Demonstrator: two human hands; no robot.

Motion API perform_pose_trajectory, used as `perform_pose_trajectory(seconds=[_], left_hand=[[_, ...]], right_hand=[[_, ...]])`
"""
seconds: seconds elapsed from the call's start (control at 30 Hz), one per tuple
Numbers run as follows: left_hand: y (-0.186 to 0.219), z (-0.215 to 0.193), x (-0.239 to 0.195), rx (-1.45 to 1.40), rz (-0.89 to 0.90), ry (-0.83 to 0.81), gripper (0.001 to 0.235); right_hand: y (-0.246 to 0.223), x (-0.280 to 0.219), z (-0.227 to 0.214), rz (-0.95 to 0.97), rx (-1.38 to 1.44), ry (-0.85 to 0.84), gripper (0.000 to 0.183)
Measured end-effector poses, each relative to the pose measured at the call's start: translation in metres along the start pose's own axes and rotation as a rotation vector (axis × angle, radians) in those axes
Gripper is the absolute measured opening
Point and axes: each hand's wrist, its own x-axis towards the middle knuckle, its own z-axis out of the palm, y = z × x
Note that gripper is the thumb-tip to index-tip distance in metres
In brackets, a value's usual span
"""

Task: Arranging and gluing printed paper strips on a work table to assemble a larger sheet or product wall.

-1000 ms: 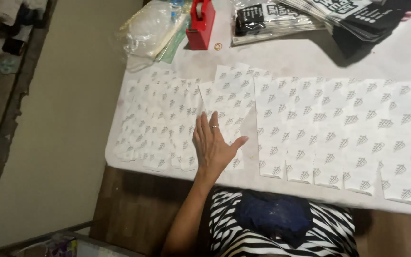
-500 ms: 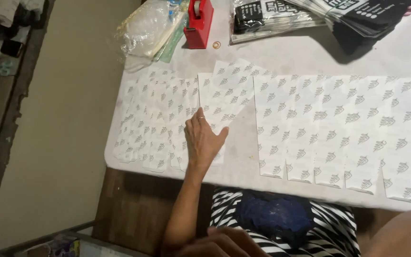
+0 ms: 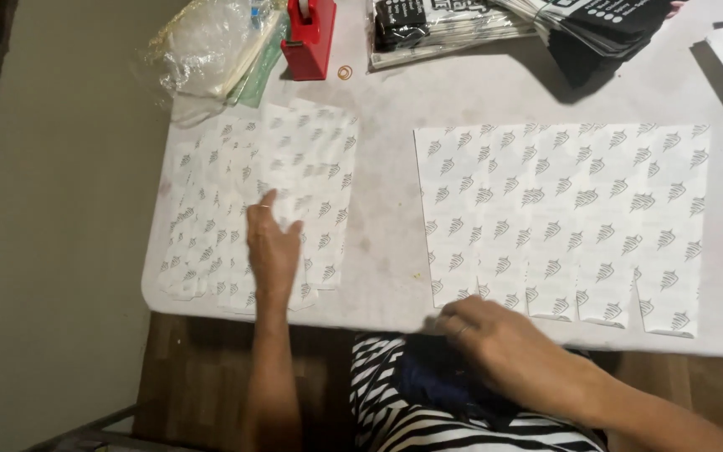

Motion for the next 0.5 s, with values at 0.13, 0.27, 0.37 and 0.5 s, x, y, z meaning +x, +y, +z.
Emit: perform_pose_trajectory(seconds=[0.13,0.27,0.37,0.5], left_hand=[[-0.024,-0.021,0.009,0.046,0.031,0.116,0.060],[-0.030,-0.028,0.000,-0.046,0.071,0.273,0.008],[0.016,-0.027,-0.028,-0.198,-0.105,0.212,0.032],[0.056,0.007,-0.062,-0.334,-0.342,0.126,0.028]], right_hand=[[0.041,-0.024,0.017,0.327,0.088,0.198,0.045],[0.063,-0.040,0.029,0.432,0.167,0.331,0.047],[0.053,-0.029,0.028,0.358,0.142,0.444,0.029],[0.049,-0.013,0.023,0.376,0.182,0.457,0.028]])
